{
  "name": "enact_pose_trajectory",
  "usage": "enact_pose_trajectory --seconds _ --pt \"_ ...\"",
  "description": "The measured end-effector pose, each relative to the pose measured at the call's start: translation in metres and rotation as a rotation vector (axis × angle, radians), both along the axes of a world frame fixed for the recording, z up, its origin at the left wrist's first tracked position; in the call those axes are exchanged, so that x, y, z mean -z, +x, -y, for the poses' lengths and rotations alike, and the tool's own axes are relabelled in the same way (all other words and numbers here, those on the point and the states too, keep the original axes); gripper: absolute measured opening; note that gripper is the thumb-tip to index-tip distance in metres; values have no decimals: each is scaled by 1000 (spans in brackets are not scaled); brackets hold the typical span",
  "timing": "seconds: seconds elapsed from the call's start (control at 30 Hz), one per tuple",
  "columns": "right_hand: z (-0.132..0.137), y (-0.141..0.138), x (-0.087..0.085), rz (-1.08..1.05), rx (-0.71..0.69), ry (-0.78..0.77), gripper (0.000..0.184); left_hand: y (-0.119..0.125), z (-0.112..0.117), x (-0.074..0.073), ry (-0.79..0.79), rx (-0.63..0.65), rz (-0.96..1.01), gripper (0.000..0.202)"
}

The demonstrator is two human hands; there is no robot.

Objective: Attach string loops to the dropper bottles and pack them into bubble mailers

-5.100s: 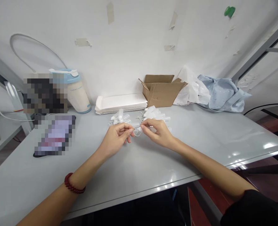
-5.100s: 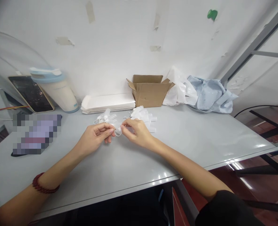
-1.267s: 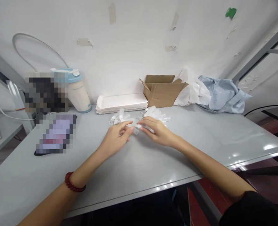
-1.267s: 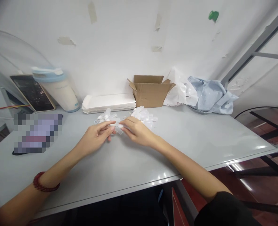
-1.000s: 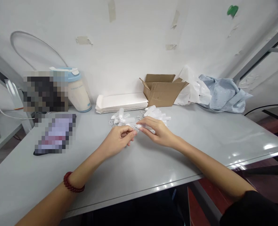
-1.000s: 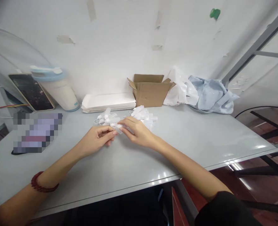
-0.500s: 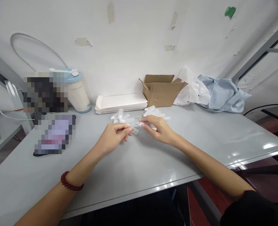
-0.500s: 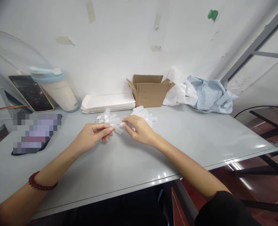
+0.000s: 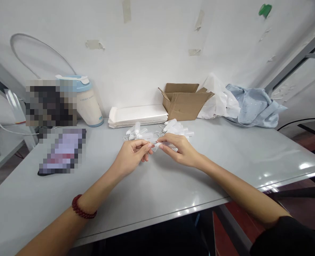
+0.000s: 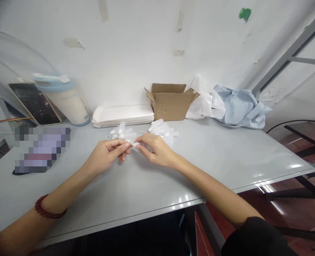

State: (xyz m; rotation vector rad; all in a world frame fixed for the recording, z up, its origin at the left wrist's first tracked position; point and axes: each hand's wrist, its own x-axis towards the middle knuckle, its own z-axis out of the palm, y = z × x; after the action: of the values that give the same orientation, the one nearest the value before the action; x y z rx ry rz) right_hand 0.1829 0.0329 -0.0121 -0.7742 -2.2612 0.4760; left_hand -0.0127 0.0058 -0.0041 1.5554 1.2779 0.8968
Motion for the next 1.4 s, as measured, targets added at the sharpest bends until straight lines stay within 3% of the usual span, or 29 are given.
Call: enact_pose_trajectory --seconds 0.43,0.97,1.4 --pt "6 -5 1 -67 24 -94 18 1 1 5 38 -31 65 28" --pt "8 -6 -1 -100 35 -28 18 0 1 7 -208 20 525 17" --pt "6 -5 0 -108 15 -5 17 3 3 9 -166 0 504 17"
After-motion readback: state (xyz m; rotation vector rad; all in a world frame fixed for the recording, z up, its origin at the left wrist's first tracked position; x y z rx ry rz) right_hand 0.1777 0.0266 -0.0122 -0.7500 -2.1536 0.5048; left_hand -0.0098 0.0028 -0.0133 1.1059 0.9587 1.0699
